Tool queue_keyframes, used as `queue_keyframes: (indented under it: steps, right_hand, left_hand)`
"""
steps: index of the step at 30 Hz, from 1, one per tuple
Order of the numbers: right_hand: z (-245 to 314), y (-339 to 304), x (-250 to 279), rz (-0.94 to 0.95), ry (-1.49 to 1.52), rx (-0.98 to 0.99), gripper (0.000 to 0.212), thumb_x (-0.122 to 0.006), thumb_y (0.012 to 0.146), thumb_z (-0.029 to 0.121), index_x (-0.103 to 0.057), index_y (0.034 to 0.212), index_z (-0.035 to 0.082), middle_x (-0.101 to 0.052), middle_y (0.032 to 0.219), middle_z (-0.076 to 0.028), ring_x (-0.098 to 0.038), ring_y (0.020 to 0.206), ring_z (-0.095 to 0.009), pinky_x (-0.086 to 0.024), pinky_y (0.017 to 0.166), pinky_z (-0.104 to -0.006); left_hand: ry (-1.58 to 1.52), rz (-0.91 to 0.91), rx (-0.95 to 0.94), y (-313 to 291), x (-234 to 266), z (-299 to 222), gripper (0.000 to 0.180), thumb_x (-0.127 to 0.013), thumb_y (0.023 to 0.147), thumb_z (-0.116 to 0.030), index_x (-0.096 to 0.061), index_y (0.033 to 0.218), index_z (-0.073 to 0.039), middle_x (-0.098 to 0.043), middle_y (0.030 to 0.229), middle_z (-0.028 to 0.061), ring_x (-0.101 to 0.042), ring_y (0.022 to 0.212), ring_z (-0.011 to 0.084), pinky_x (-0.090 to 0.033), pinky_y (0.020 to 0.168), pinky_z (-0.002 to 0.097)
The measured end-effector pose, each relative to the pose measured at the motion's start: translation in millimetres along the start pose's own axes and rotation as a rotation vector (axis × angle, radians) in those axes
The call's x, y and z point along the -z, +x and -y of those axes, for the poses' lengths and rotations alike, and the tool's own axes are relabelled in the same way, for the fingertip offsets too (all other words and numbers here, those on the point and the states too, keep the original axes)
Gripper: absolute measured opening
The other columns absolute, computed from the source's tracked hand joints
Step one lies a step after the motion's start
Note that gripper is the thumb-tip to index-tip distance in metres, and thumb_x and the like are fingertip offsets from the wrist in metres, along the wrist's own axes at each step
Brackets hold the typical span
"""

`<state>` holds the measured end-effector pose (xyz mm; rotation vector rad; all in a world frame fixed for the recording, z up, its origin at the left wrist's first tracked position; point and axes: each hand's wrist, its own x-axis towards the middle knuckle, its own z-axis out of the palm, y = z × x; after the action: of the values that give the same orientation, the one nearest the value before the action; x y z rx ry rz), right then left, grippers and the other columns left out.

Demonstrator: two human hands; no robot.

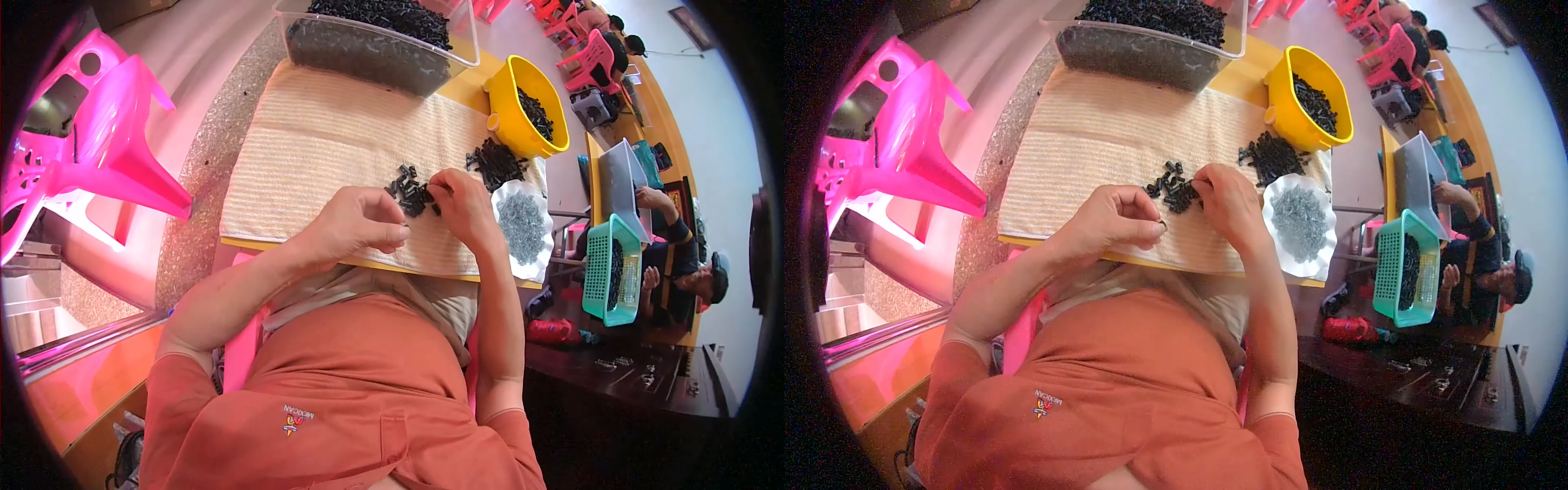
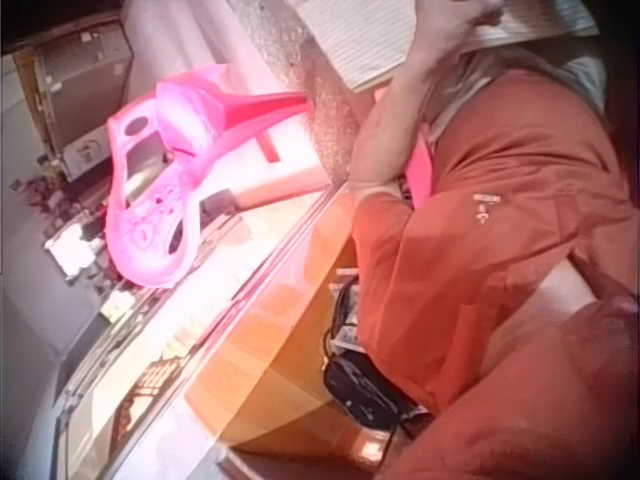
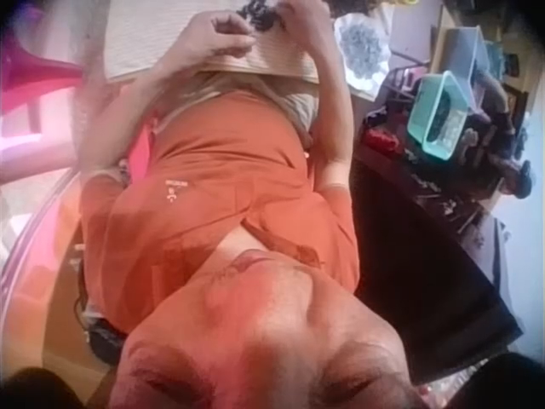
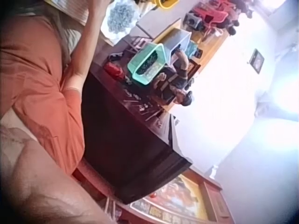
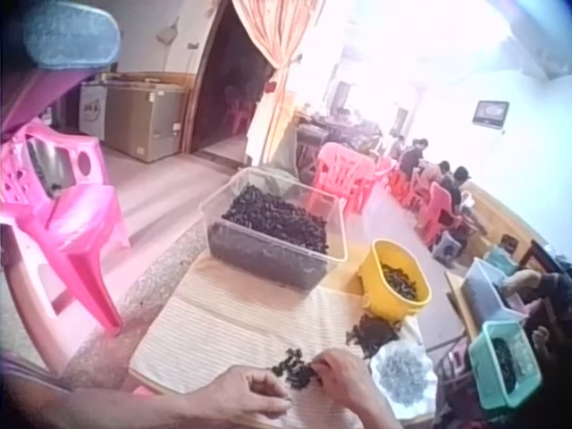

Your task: The person assembles small components by inserting metal pins into black plastic pieces by hand, setting the assembled pieces on the cloth, and retrieving more plastic pieces from a storage container.

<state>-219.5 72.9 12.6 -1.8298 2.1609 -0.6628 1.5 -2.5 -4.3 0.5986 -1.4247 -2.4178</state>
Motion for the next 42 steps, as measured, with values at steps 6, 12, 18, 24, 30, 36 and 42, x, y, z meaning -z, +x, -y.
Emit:
queue_keyframes:
  steps: [6,12,18,24,30,36,42]
  right_hand:
    - [-1.6,0.3,-0.2,-0.029,-0.026,0.060,0.013,-0.067,0.085,0.013,-0.066,0.095,0.004,-0.066,0.093,-0.014,-0.062,0.092,-0.033,-0.049,0.079,-0.0412]
    - [3.3,9.9,-3.7,-0.061,-0.065,0.120,0.017,-0.065,0.087,0.018,-0.069,0.097,0.005,-0.066,0.095,-0.013,-0.062,0.094,-0.033,-0.049,0.082,-0.0418]
    - [11.4,13.3,3.0,0.050,-0.160,0.111,0.015,-0.066,0.085,0.019,-0.072,0.090,0.006,-0.067,0.097,-0.012,-0.062,0.093,-0.033,-0.049,0.083,-0.0412]
    - [31.3,17.0,-4.6,0.050,-0.141,0.151,0.021,-0.068,0.084,0.021,-0.071,0.098,0.006,-0.067,0.098,-0.011,-0.062,0.097,-0.032,-0.048,0.085,-0.0413]
    - [30.4,19.0,-10.2,0.107,-0.176,0.122,0.021,-0.067,0.084,0.025,-0.072,0.097,0.010,-0.066,0.097,-0.012,-0.061,0.096,-0.034,-0.049,0.085,-0.0436]
    - [38.5,18.6,-15.3,0.063,-0.192,0.117,0.017,-0.066,0.083,0.024,-0.073,0.093,0.011,-0.066,0.094,-0.012,-0.061,0.093,-0.034,-0.049,0.083,-0.0444]
    - [41.9,18.8,-17.8,0.089,-0.234,0.131,0.018,-0.067,0.082,0.022,-0.073,0.094,0.010,-0.066,0.094,-0.010,-0.061,0.092,-0.031,-0.049,0.085,-0.0405]
  left_hand:
    - [-0.018,-0.027,-0.001,0.6,-0.6,0.9,0.015,-0.076,0.084,-0.007,-0.064,0.091,-0.002,-0.067,0.081,0.0046,-0.063,0.071,0.0104,-0.052,0.067,0.0246]
    - [-0.025,-0.016,-0.025,1.5,1.6,1.8,0.020,-0.076,0.084,-0.009,-0.063,0.094,0.002,-0.067,0.085,0.0094,-0.066,0.074,0.0145,-0.056,0.068,0.0272]
    - [-0.020,-0.040,-0.023,-0.3,-0.7,-3.3,0.013,-0.074,0.085,-0.006,-0.063,0.091,-0.002,-0.066,0.080,0.0040,-0.062,0.072,0.0100,-0.051,0.067,0.0248]
    - [-0.028,-0.056,-0.052,-0.4,2.3,-3.8,0.018,-0.077,0.083,-0.009,-0.064,0.092,0.000,-0.067,0.081,0.0081,-0.065,0.072,0.0137,-0.055,0.067,0.0268]
    - [-0.021,-0.055,-0.065,1.0,2.6,-3.3,0.018,-0.077,0.083,-0.010,-0.064,0.092,0.000,-0.067,0.082,0.0073,-0.065,0.072,0.0138,-0.055,0.066,0.0264]
    - [0.016,-0.061,-0.055,0.1,2.6,-5.1,0.018,-0.077,0.083,-0.010,-0.064,0.091,0.000,-0.067,0.081,0.0071,-0.065,0.071,0.0135,-0.055,0.065,0.0259]
    - [0.017,-0.072,-0.057,0.5,4.7,-3.4,0.017,-0.077,0.084,-0.010,-0.064,0.091,0.000,-0.067,0.081,0.0070,-0.065,0.071,0.0132,-0.055,0.065,0.0258]
